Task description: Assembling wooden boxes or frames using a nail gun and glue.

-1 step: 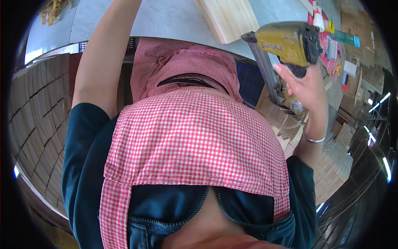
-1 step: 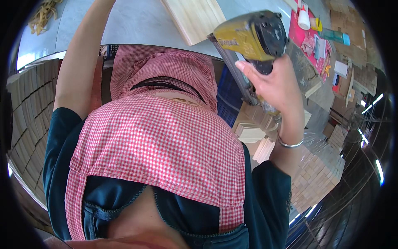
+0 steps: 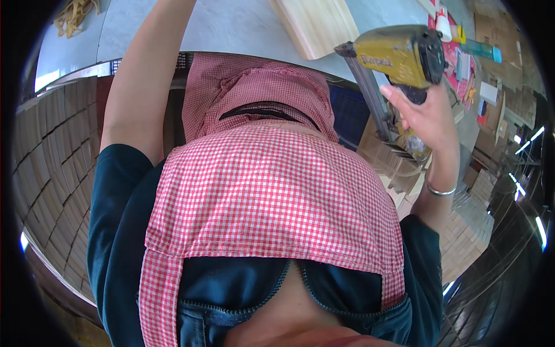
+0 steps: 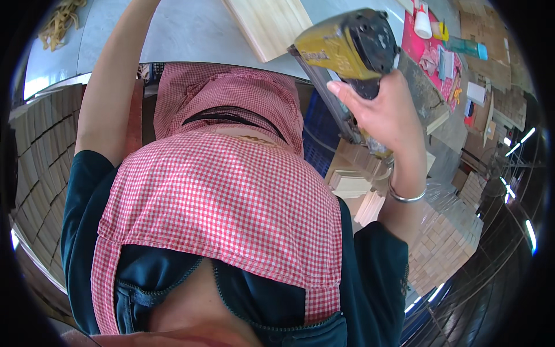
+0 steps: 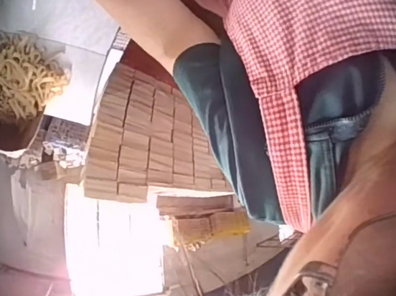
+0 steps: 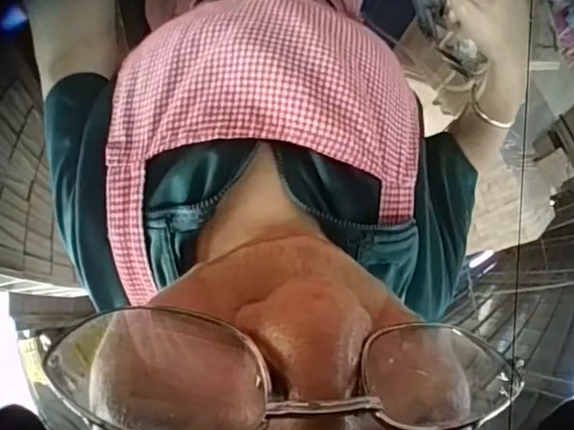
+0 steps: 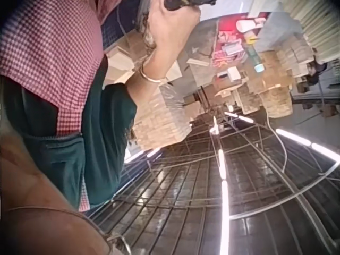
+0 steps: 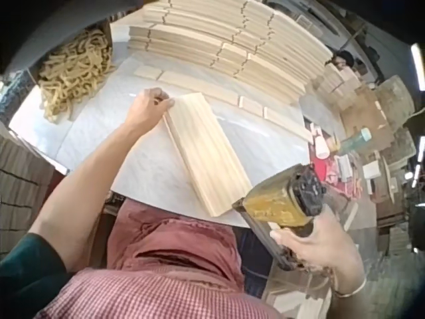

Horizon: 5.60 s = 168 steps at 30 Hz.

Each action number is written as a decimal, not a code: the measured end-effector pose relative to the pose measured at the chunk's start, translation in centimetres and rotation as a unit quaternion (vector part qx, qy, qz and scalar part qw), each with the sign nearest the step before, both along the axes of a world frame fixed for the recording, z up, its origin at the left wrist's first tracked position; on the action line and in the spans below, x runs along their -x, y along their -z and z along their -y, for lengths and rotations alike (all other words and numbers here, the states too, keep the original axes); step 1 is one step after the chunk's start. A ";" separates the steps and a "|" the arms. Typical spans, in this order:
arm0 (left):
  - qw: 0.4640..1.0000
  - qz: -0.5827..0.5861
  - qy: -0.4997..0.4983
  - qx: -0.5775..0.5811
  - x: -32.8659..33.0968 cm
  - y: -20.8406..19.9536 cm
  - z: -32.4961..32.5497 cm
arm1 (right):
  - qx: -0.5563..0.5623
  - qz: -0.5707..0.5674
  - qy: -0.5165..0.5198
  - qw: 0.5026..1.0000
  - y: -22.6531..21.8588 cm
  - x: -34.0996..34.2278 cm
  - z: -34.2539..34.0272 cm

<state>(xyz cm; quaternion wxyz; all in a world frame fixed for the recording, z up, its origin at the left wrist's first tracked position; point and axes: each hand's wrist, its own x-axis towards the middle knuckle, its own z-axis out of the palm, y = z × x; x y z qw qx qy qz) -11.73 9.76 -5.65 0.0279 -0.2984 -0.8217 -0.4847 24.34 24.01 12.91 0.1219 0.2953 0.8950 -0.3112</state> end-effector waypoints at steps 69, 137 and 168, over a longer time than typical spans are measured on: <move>0.871 -0.097 0.245 0.414 -13.3 -8.1 -2.5 | 0.047 -0.110 0.104 0.987 2.4 -0.2 -0.9; 0.981 -0.063 0.171 0.065 -9.6 1.8 7.0 | 0.014 -0.093 -0.114 0.989 1.2 12.1 5.4; 0.857 0.495 0.082 -0.118 -10.3 -3.1 14.5 | -0.065 -0.258 0.214 0.940 3.1 -2.2 -8.4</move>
